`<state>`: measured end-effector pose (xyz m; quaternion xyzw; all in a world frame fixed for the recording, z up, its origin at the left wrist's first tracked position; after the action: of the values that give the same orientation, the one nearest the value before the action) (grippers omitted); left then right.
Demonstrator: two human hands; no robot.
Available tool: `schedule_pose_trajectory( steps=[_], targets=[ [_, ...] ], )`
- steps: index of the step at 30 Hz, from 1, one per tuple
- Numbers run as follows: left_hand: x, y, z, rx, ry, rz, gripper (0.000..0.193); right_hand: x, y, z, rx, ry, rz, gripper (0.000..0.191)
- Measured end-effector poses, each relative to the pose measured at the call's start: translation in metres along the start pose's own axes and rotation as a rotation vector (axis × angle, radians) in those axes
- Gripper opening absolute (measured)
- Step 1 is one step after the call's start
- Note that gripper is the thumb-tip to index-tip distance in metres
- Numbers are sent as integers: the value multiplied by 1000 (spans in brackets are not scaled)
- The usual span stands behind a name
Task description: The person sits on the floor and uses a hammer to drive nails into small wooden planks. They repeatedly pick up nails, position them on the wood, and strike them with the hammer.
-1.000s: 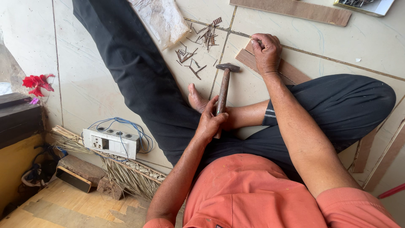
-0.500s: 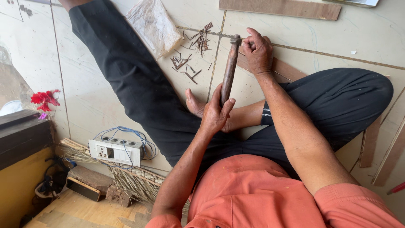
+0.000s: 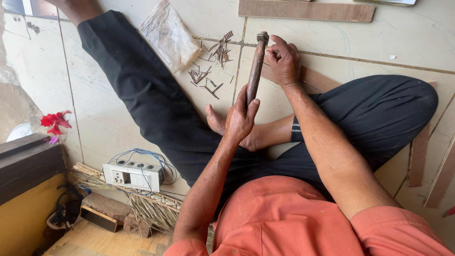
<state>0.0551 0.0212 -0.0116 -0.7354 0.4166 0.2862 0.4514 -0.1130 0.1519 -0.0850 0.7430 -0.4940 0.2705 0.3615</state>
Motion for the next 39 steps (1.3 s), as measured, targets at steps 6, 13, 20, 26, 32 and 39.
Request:
schedule_pose_trajectory(
  steps=[6, 13, 20, 26, 32, 39],
  targets=[
    [-3, -6, -3, -41, 19, 192, 61, 0, -1, 2, -14, -72, -72, 48],
    [-5, -2, -5, 24, -68, -7, 63, -1, 0, 1, 29, -4, -37, 56],
    [-9, -10, -8, 69, -125, -101, 61, -6, -2, -5, 97, 61, 39, 77],
    [-14, -29, -10, -71, -97, 306, 57, -14, -4, -1, 100, 79, 74, 81],
    [5, -1, -1, -36, 176, 103, 55, -8, -5, -4, 78, 50, 21, 79],
    [9, -13, -5, -124, 80, 278, 58, -11, -1, -2, 99, 99, 78, 79]
  ],
)
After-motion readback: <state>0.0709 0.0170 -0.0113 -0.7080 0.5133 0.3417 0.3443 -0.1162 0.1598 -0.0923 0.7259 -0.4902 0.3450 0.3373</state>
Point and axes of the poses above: each hand's wrist, its own y-axis towards the middle knuckle, its own z-axis out of the palm, x = y × z, the point moved 5 cm from there along y, towards the middle knuckle, and after that the axes turned 3 degrees about -z, right-handed, at the moved point
